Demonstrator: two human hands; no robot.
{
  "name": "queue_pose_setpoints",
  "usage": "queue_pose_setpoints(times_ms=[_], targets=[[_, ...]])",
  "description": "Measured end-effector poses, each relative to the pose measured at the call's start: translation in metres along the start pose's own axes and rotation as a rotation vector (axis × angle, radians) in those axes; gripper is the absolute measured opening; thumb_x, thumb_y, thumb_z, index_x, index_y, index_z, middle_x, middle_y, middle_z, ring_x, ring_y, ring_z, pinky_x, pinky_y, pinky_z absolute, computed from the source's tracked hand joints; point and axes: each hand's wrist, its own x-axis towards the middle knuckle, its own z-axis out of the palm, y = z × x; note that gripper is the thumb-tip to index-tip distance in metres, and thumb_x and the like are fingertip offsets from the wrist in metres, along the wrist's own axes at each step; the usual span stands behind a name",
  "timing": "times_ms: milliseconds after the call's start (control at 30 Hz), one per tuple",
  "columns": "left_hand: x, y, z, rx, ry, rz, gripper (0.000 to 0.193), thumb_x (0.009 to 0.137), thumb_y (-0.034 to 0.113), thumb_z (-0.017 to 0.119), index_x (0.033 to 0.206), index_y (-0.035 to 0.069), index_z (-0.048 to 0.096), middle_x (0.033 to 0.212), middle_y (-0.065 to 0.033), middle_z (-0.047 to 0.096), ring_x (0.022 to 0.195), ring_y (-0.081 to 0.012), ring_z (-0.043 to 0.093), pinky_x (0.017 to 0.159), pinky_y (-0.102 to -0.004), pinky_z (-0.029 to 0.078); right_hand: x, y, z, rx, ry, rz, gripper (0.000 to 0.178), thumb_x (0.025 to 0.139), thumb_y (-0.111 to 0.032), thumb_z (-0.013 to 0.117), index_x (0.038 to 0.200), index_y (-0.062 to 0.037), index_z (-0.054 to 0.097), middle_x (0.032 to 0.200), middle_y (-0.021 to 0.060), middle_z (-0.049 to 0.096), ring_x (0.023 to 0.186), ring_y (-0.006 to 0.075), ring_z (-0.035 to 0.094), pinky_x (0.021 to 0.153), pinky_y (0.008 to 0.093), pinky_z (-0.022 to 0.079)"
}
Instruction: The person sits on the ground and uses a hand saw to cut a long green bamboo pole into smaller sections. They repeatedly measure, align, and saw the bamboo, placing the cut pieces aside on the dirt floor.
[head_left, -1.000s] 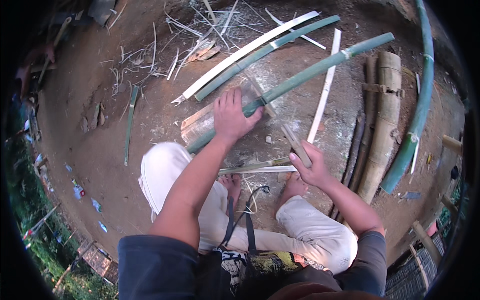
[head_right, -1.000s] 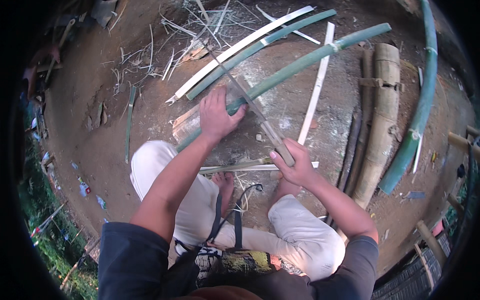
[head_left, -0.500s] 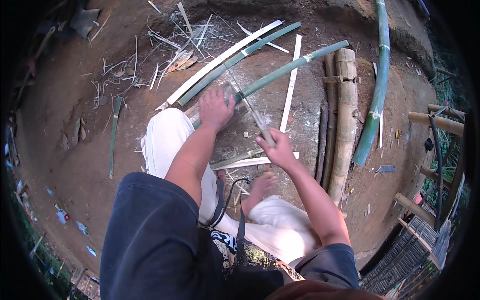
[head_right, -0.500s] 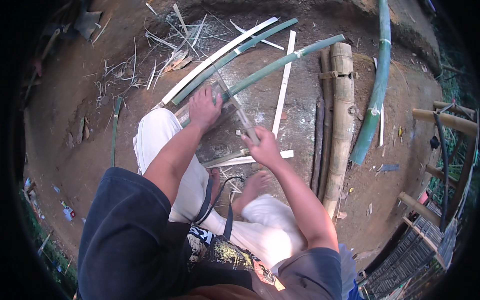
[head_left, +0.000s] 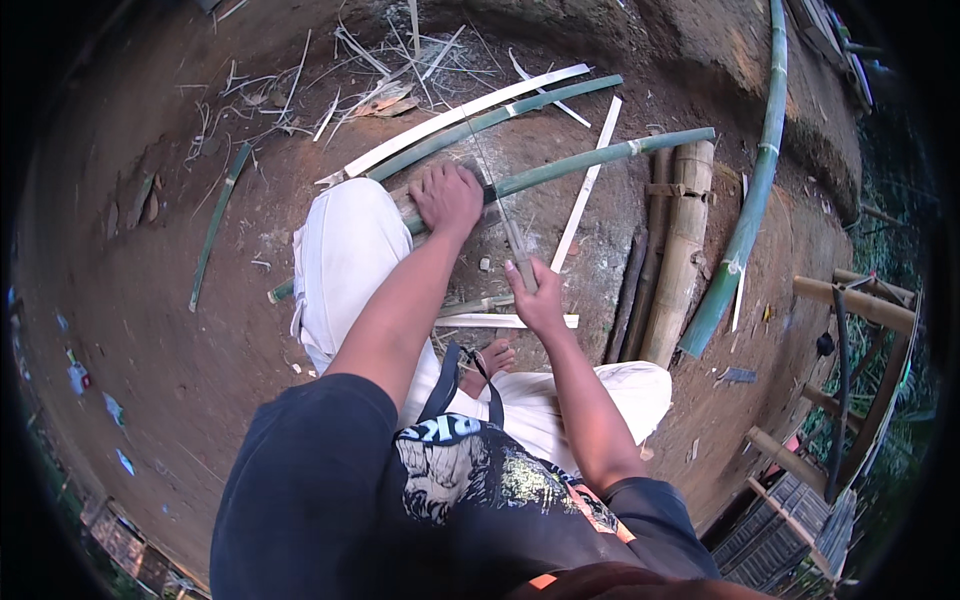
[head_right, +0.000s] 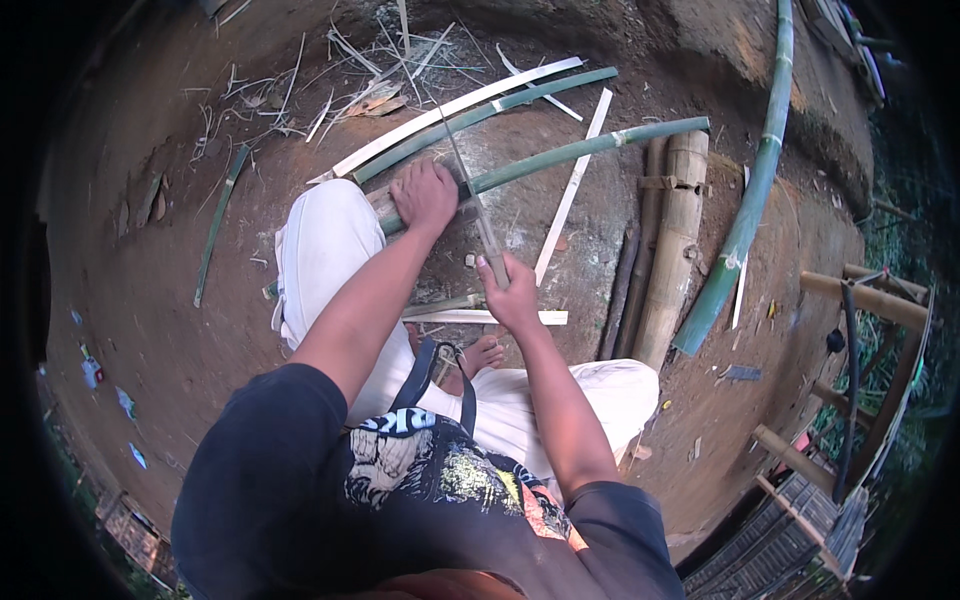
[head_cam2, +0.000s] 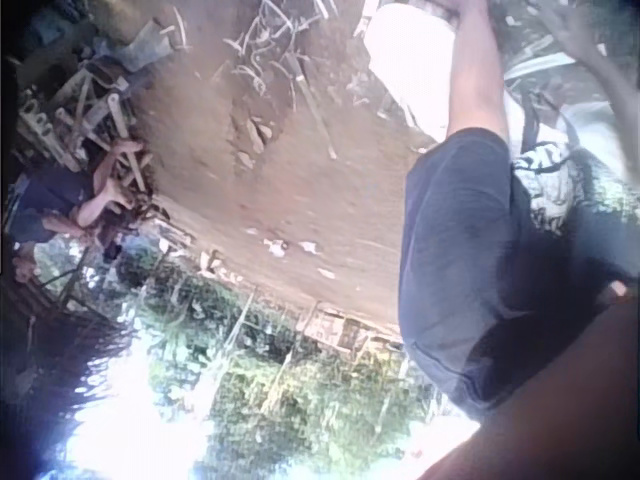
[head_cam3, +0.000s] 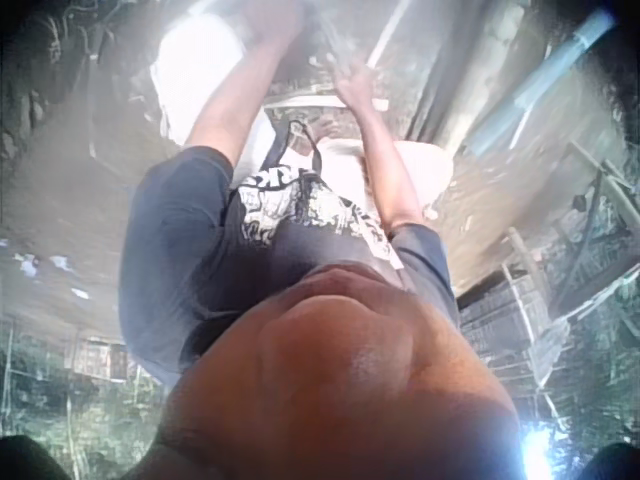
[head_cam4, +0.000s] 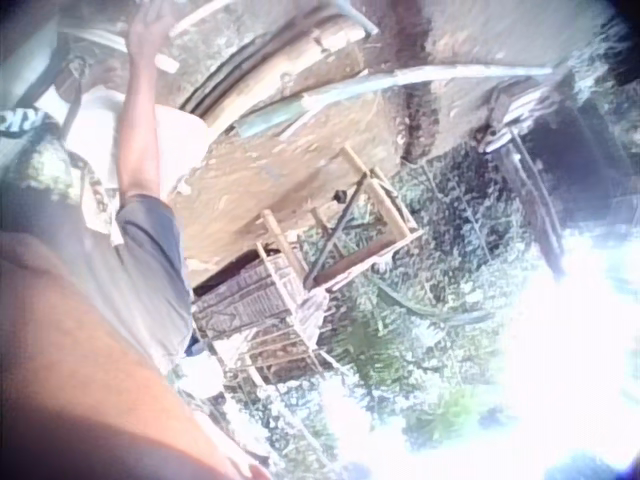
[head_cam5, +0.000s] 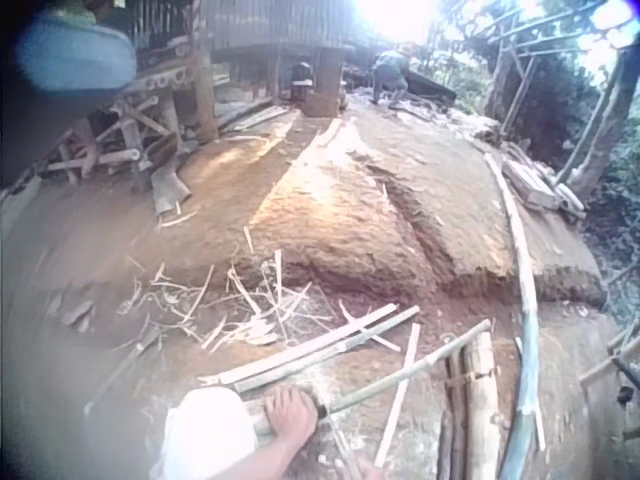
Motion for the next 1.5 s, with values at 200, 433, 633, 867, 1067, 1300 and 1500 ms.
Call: queue_pose_setpoints(times_ms=[200, 433, 633, 867, 1067, 1300, 1500], targets=[[0.003, -0.008, -0.008, 0.015, -0.091, -0.012, 0.038, 0.099, 0.03, 0.04, 0.103, 0.005, 0.068, 0.112, -0.0157, 0.069, 0.112, -0.0319, 0.06, 0.101, -0.0518, 0.035, 0.005, 0.001, 0.004, 0.03, -0.026, -0.108, 0.025, 0.096, -0.023, 0.067, 0.087, 0.0001, 0.064, 0.067, 0.0152, 0.06, 0.06, 0.0271, 0.057, 0.062, 0.0393, 0.047], [0.015, 0.0, -0.029, 0.126, -0.269, -0.01, 0.041, 0.1, 0.029, 0.037, 0.096, 0.005, 0.07, 0.103, -0.017, 0.072, 0.1, -0.0349, 0.067, 0.092, -0.0507, 0.042, 0.015, 0.006, 0.011, 0.129, 0.032, -0.173, 0.025, 0.095, -0.023, 0.066, 0.084, -0.0013, 0.064, 0.063, 0.0159, 0.059, 0.056, 0.03, 0.061, 0.058, 0.0399, 0.047], [0.022, -0.006, -0.015, 0.147, -0.202, 0.08, 0.041, 0.1, 0.029, 0.037, 0.097, 0.005, 0.07, 0.104, -0.0186, 0.071, 0.1, -0.0352, 0.067, 0.089, -0.0495, 0.044, 0.021, 0.006, 0.008, 0.16, 0.053, -0.119, 0.029, 0.095, -0.026, 0.068, 0.079, -0.0016, 0.063, 0.059, 0.0139, 0.056, 0.052, 0.0248, 0.056, 0.055, 0.0388, 0.045], [0.021, -0.003, -0.014, 0.116, -0.187, 0.06, 0.044, 0.101, 0.03, 0.036, 0.103, 0.003, 0.071, 0.106, -0.0187, 0.071, 0.102, -0.0364, 0.067, 0.093, -0.0496, 0.044, 0.021, 0.008, 0.009, 0.178, 0.088, -0.127, 0.031, 0.094, -0.027, 0.069, 0.076, -0.0019, 0.064, 0.056, 0.011, 0.054, 0.051, 0.0168, 0.052, 0.053, 0.037, 0.043], [0.025, 0.002, -0.015, 0.113, -0.2, 0.013, 0.043, 0.099, 0.029, 0.038, 0.101, 0.004, 0.073, 0.104, -0.0222, 0.071, 0.1, -0.0395, 0.068, 0.093, -0.0514, 0.045, 0.028, 0.007, 0.007, 0.125, 0.154, -0.169, 0.031, 0.093, -0.026, 0.069, 0.076, -0.0009, 0.064, 0.057, 0.0115, 0.058, 0.052, 0.0191, 0.056, 0.054, 0.0371, 0.045], [0.034, 0.012, -0.01, 0.095, -0.265, -0.185, 0.042, 0.097, 0.031, 0.043, 0.101, 0.004, 0.074, 0.112, -0.0204, 0.071, 0.109, -0.0385, 0.065, 0.098, -0.0515, 0.041, 0.031, 0.005, 0.006, 0.122, 0.147, -0.148, 0.031, 0.093, -0.027, 0.069, 0.077, -0.0004, 0.066, 0.058, 0.0132, 0.059, 0.053, 0.0207, 0.058, 0.054, 0.0383, 0.045], [0.029, 0.015, -0.013, 0.091, -0.273, -0.263, 0.045, 0.098, 0.034, 0.041, 0.111, 0.003, 0.072, 0.124, -0.0209, 0.066, 0.121, -0.0388, 0.058, 0.107, -0.0523, 0.034, 0.028, 0.001, 0.009, 0.144, 0.134, -0.135, 0.032, 0.093, -0.025, 0.068, 0.073, -0.0004, 0.061, 0.056, 0.0125, 0.057, 0.051, 0.0206, 0.054, 0.053, 0.0387, 0.043]])
